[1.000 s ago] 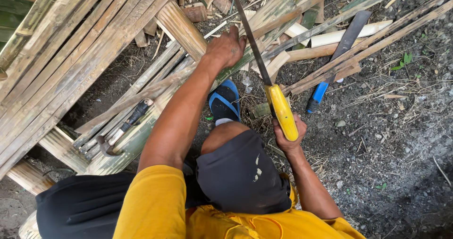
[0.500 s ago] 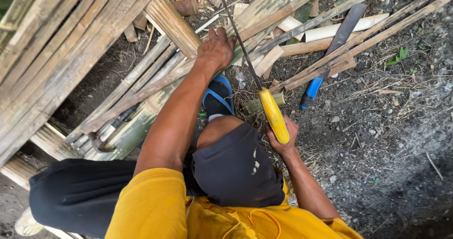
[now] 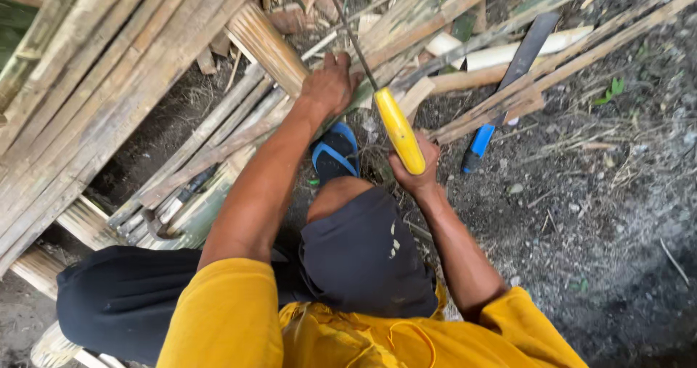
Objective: The person assembles a bamboo structure by cutting bamboo strips with a hand saw and securing them to a frame with a hammer and nails. The person repeatedly measures, cuts, and hammers the strips into place.
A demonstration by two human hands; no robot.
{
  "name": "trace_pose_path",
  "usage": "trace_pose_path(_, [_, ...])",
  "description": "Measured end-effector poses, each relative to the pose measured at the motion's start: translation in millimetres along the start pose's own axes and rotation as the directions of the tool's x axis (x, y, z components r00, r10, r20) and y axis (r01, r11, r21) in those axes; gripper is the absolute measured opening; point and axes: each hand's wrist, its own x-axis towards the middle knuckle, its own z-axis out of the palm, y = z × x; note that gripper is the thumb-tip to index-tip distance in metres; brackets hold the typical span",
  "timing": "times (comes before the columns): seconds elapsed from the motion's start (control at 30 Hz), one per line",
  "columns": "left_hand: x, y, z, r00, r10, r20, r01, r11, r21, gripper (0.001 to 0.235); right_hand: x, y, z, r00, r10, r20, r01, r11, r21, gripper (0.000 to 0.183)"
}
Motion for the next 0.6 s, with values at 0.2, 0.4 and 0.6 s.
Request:
trace_pose_path(0.2, [-17.9, 1.3, 23.2, 0.942, -0.161, -0.296, 0.061, 0.946, -0.320, 0.048, -3.4, 18.7, 4.3, 0.997, -0.075, -0.005, 0.075, 0.997, -0.023, 0.009])
trace_pose_path(0.4, [-11.9, -6.3, 39.8, 0.858, -0.086, -0.506, -0.067, 0.958, -0.278, 0.040, -86.6, 9.2, -46.2, 0.998, -0.008, 0.067, 0.018, 0.988, -0.151, 0.015])
trace_pose_path(0.6, [-12.4, -11.0, 48.0, 0.777, 0.082, -0.624, -0.225, 0.962, -0.155, 0.036, -134.3, -2.4, -88.9, 0.995, -0.049, 0.088, 0.071, 0.962, -0.262, 0.027])
